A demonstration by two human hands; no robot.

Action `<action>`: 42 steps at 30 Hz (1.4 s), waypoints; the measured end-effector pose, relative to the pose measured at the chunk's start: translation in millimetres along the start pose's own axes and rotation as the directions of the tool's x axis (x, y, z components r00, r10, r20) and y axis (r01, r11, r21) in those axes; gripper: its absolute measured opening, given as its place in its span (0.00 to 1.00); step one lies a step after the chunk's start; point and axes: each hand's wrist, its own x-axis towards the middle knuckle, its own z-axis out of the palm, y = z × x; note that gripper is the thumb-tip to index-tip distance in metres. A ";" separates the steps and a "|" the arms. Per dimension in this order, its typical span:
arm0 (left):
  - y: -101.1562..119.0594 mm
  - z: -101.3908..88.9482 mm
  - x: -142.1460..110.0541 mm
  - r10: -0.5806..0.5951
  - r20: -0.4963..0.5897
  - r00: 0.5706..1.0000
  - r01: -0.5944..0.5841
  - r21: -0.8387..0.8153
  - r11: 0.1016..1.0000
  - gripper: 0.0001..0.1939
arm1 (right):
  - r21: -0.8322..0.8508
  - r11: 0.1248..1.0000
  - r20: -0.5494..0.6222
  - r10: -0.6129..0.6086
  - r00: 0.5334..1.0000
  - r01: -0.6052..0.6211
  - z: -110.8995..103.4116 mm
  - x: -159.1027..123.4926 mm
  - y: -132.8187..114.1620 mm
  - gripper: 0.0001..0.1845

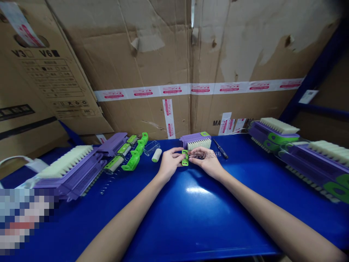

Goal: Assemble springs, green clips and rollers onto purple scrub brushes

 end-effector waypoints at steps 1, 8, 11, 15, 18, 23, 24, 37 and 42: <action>0.5 0.1 -0.2 -0.006 0.001 1.000 0.006 0.003 1.000 0.19 | 0.000 1.000 0.002 0.009 1.000 -0.009 -0.3 -0.1 -0.9 0.12; -0.7 1.9 0.8 -0.028 0.007 1.000 0.028 0.045 0.999 0.22 | -0.007 1.000 0.048 0.026 0.999 -0.026 2.1 -0.7 -2.4 0.12; -1.9 2.4 2.0 -0.007 -0.001 1.000 0.007 0.081 0.997 0.20 | -0.008 1.000 0.037 0.023 0.999 -0.023 2.8 0.0 -1.3 0.12; -2.1 2.5 2.4 -0.004 -0.016 1.000 0.006 0.084 0.996 0.19 | -0.037 0.999 0.022 0.011 1.000 -0.010 3.0 0.4 -0.6 0.13; -0.8 2.3 1.4 -0.028 -0.026 0.999 0.030 0.064 0.998 0.19 | -0.027 0.999 0.024 0.024 0.999 -0.023 3.4 0.5 0.2 0.13; 2.2 2.4 -0.3 -0.063 -0.031 0.998 0.064 0.029 0.998 0.19 | -0.013 0.999 0.012 0.039 0.999 -0.039 3.8 1.3 3.2 0.13; 2.5 2.3 -0.4 -0.064 -0.033 0.997 0.065 0.025 0.998 0.19 | -0.009 0.999 0.012 0.038 0.999 -0.038 3.8 1.4 3.7 0.13; -11.2 -3.0 8.8 0.088 -0.001 0.996 -0.086 0.203 0.975 0.18 | -0.048 0.999 0.020 0.001 1.000 -0.001 3.5 0.7 5.1 0.11; -9.3 -3.7 8.1 0.103 0.014 0.995 -0.104 0.209 0.972 0.17 | -0.143 0.984 0.018 -0.103 0.994 0.105 2.8 -2.0 6.1 0.08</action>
